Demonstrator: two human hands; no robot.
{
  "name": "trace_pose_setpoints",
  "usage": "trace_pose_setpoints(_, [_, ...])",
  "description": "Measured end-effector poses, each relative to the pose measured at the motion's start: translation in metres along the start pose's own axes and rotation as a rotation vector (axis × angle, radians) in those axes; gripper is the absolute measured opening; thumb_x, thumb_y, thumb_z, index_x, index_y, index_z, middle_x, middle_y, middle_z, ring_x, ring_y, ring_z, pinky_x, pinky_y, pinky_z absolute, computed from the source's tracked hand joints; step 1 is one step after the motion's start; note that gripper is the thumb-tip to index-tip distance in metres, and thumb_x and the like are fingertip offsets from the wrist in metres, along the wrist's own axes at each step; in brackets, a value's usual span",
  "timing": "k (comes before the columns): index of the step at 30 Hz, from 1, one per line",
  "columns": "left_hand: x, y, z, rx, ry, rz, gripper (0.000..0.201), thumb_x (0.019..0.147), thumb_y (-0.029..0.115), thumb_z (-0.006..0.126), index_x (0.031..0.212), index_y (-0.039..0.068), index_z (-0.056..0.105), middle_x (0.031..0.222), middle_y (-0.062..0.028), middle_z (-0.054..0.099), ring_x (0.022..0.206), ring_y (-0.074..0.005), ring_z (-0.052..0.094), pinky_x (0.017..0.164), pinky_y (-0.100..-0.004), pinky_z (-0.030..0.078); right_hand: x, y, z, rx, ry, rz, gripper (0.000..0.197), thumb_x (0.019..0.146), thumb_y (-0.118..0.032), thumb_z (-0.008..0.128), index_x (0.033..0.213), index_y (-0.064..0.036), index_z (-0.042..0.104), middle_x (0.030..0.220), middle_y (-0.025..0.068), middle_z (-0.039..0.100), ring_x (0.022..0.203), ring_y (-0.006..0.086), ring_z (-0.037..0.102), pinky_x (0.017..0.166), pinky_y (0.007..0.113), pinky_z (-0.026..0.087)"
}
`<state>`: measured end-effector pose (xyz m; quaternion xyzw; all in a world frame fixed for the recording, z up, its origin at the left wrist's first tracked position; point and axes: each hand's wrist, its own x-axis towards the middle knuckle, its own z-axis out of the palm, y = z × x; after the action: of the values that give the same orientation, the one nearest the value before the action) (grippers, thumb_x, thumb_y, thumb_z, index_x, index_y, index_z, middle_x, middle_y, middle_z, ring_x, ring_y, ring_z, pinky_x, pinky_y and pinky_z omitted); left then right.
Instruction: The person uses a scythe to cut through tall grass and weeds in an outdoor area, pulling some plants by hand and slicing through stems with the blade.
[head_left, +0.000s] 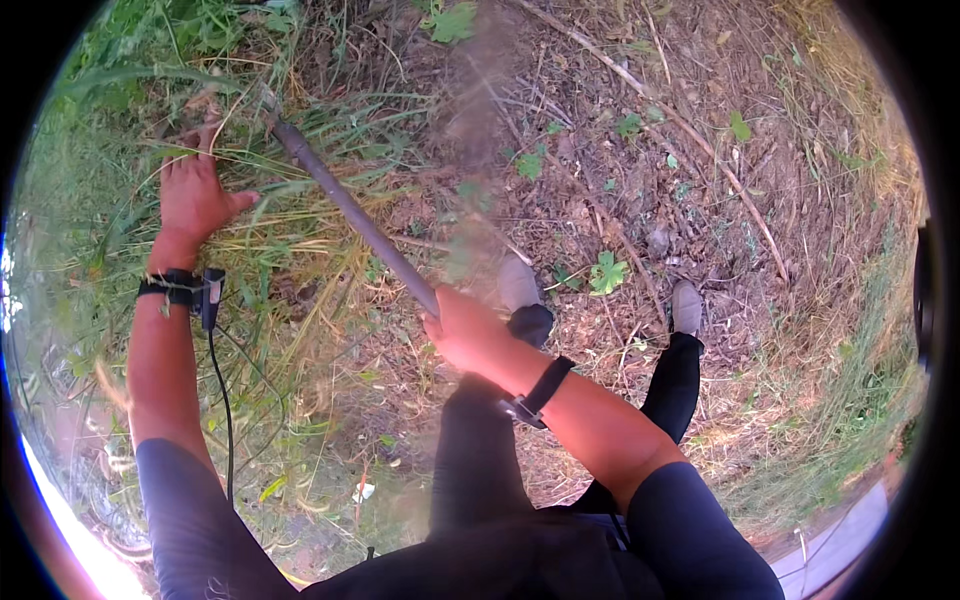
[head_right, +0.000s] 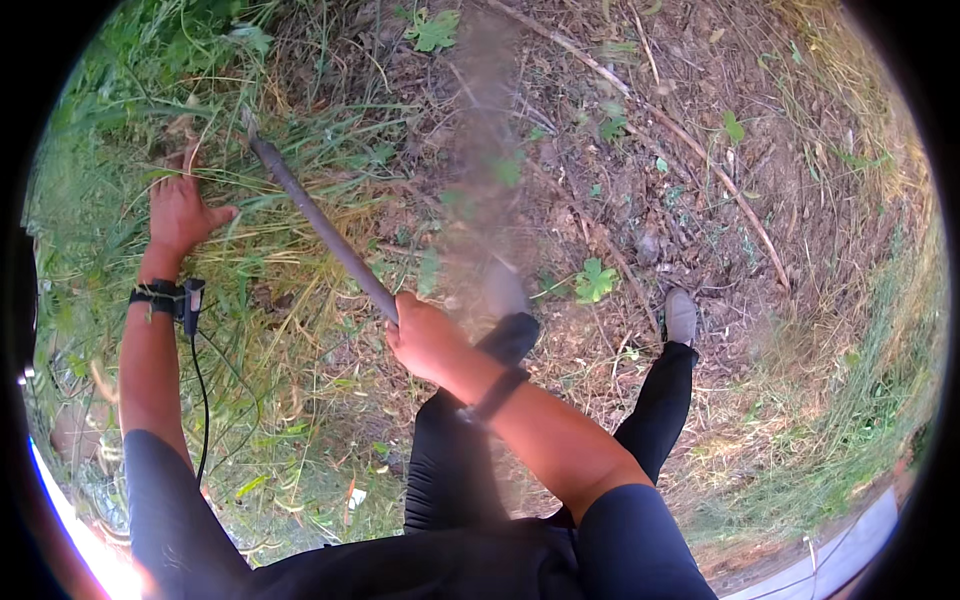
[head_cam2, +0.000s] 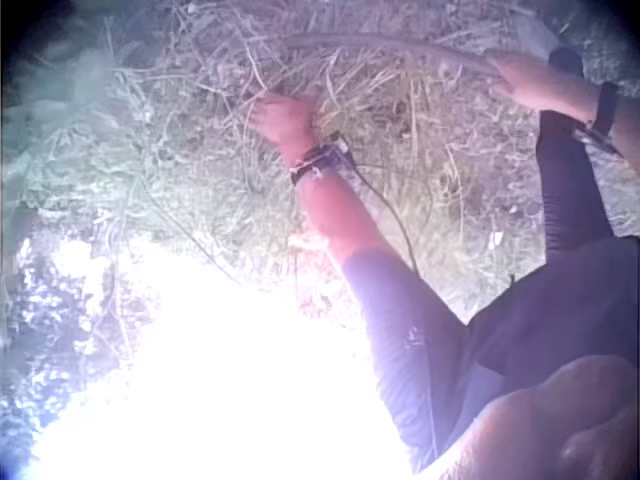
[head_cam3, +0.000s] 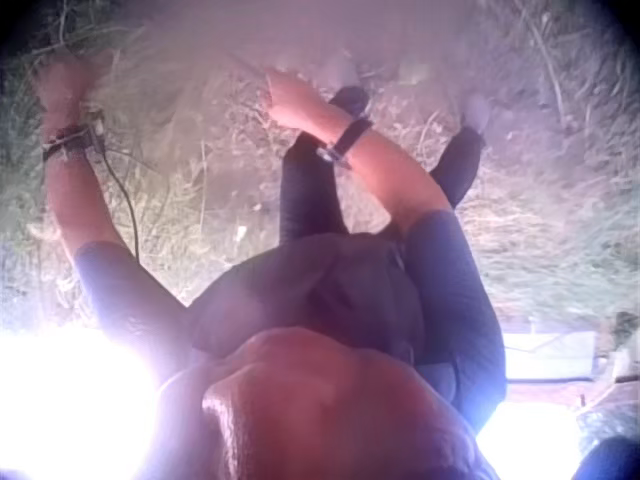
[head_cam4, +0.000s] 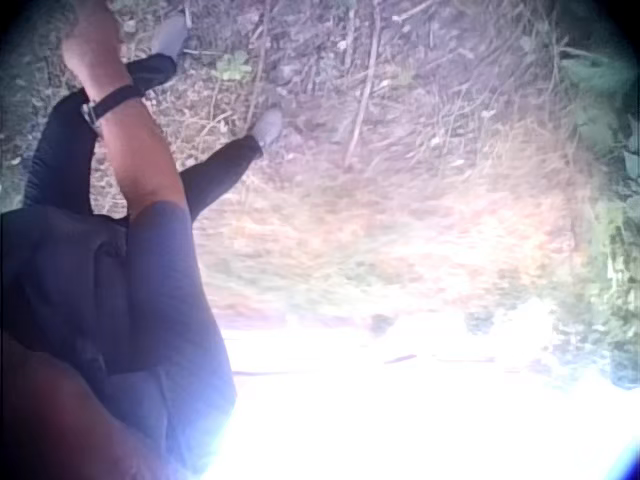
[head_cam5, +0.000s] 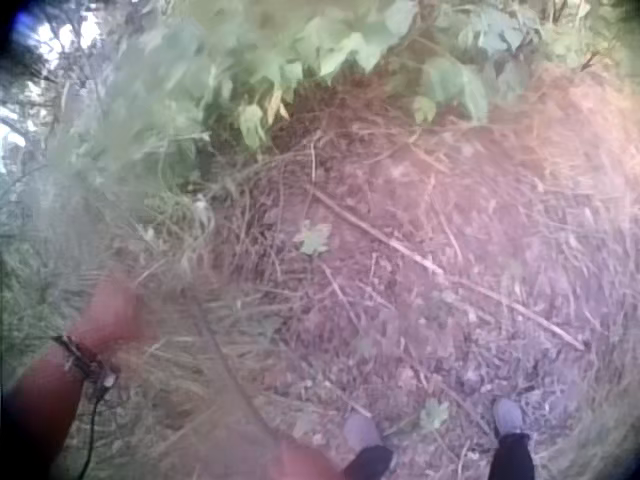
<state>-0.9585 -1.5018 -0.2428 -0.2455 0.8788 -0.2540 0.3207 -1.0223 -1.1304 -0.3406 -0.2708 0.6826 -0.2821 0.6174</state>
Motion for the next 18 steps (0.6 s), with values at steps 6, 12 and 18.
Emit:
trace_pose_setpoints(6, [-0.007, -0.015, 0.068, -0.143, -0.074, -0.065, 0.090, 0.076, 0.059, 0.068, 0.137, -0.002, 0.042, 0.103, -0.0258, 0.066, 0.094, -0.0395, 0.066, 0.084, -0.0491, 0.050, 0.025, 0.017, -0.028, 0.050, 0.111, 0.012, 0.030, 0.090, -0.029, 0.059, 0.101, -0.0021, 0.054, 0.083, 0.0192, 0.065, 0.078, 0.0370, 0.065, 0.069, 0.048, 0.050])
trace_pose_setpoints(12, [-0.008, -0.024, 0.130, -0.153, -0.249, -0.167, 0.074, 0.085, 0.059, 0.059, 0.136, 0.007, 0.046, 0.107, -0.0241, 0.065, 0.094, -0.0414, 0.065, 0.078, -0.0500, 0.053, 0.054, 0.075, -0.108, 0.134, 0.490, 0.182, 0.036, 0.091, -0.034, 0.058, 0.107, -0.0028, 0.058, 0.089, 0.0206, 0.067, 0.082, 0.0368, 0.066, 0.074, 0.046, 0.051])
trace_pose_setpoints(18, [-0.013, -0.020, 0.150, -0.220, -0.202, -0.151, 0.066, 0.087, 0.058, 0.057, 0.137, 0.016, 0.047, 0.113, -0.0231, 0.063, 0.097, -0.0415, 0.064, 0.081, -0.0511, 0.052, 0.048, 0.132, -0.144, -0.224, 0.404, 0.205, 0.035, 0.091, -0.034, 0.059, 0.103, -0.0009, 0.057, 0.081, 0.0227, 0.065, 0.077, 0.0413, 0.065, 0.071, 0.048, 0.050])
